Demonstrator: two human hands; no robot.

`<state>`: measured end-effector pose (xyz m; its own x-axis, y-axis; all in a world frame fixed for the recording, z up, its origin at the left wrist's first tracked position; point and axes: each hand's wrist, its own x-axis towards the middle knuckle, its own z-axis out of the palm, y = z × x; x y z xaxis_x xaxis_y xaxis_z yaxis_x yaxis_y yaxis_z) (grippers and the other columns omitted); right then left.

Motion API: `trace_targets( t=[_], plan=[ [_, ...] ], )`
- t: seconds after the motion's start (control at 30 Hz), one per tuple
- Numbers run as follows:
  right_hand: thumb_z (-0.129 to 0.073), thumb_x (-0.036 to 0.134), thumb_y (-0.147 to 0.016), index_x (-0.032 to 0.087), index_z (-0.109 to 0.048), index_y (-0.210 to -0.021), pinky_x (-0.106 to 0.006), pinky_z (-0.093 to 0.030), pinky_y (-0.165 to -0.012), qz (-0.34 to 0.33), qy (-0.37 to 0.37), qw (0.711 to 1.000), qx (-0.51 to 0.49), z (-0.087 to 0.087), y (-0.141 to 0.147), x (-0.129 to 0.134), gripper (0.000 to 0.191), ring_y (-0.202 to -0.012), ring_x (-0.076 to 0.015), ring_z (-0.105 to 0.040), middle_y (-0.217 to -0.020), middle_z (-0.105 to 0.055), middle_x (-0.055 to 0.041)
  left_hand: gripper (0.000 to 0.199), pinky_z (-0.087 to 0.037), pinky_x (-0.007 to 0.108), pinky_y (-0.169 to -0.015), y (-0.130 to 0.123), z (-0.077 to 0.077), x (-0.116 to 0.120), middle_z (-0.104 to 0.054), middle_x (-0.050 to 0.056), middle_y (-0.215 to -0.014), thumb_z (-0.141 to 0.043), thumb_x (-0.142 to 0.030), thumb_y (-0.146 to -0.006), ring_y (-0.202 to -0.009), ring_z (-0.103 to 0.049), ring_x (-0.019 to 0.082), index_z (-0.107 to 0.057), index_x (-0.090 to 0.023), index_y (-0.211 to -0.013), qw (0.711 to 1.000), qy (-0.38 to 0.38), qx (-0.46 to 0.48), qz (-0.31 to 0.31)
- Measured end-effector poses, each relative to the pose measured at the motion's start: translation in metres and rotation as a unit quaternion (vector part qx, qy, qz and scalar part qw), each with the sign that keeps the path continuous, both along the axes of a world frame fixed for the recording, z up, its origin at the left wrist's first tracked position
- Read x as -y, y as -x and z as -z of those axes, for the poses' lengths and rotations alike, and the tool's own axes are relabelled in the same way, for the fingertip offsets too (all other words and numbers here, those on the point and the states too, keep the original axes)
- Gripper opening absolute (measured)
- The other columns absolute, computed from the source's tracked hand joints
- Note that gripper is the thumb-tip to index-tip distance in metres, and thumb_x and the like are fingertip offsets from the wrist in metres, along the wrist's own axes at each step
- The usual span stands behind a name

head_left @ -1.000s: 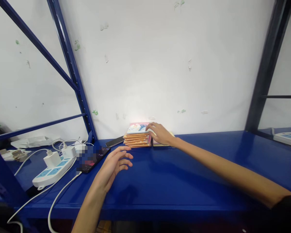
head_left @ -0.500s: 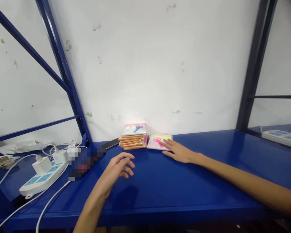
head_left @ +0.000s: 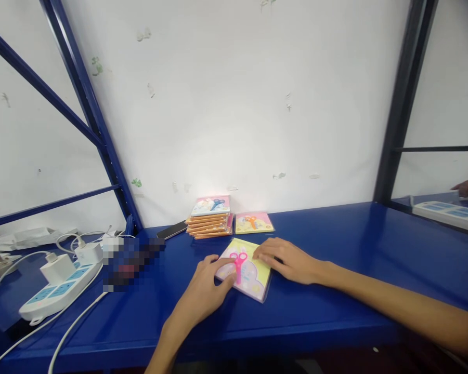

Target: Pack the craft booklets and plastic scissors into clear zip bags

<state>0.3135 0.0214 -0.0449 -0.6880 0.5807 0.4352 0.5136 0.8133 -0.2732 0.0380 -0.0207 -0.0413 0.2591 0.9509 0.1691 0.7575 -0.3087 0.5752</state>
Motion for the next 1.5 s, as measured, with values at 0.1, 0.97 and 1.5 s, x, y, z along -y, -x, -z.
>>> trace_targets(
  t=[0.1,0.97,1.5],
  plan=[
    [-0.038,0.037,-0.106,0.024,-0.07,-0.124,-0.042,-0.044,-0.103,0.058,0.001,0.998,0.005,0.009,-0.007,-0.018,0.038,-0.118,-0.0263,-0.062,-0.127,-0.071,-0.0078,0.055,-0.028,0.052,-0.116,-0.006,0.002,0.003,-0.05,0.015,-0.149,-0.053,-0.051,-0.091,-0.142,-0.04,0.035,-0.061,-0.029,-0.14,1.0,0.011,-0.025,-0.009],
    [-0.053,0.035,-0.094,0.019,-0.068,-0.086,-0.025,-0.046,-0.049,0.23,0.162,0.955,-0.095,0.007,-0.023,-0.038,0.024,-0.052,-0.0181,-0.068,-0.063,-0.073,-0.0028,0.056,-0.028,0.054,-0.114,-0.01,0.002,0.0,-0.054,0.018,-0.149,-0.047,-0.051,-0.094,-0.141,-0.041,0.038,-0.062,-0.024,-0.141,0.996,-0.007,-0.087,-0.011],
    [-0.047,0.006,-0.089,0.024,-0.072,-0.104,-0.04,-0.046,-0.101,0.15,0.012,0.989,-0.005,0.014,-0.032,-0.039,0.035,-0.122,-0.0259,-0.056,-0.124,-0.064,-0.0092,0.076,-0.039,0.056,-0.097,-0.022,-0.004,0.013,-0.058,0.032,-0.124,-0.045,-0.06,-0.091,-0.116,-0.052,0.048,-0.064,0.001,-0.131,0.972,-0.035,-0.178,-0.151]
  ],
)
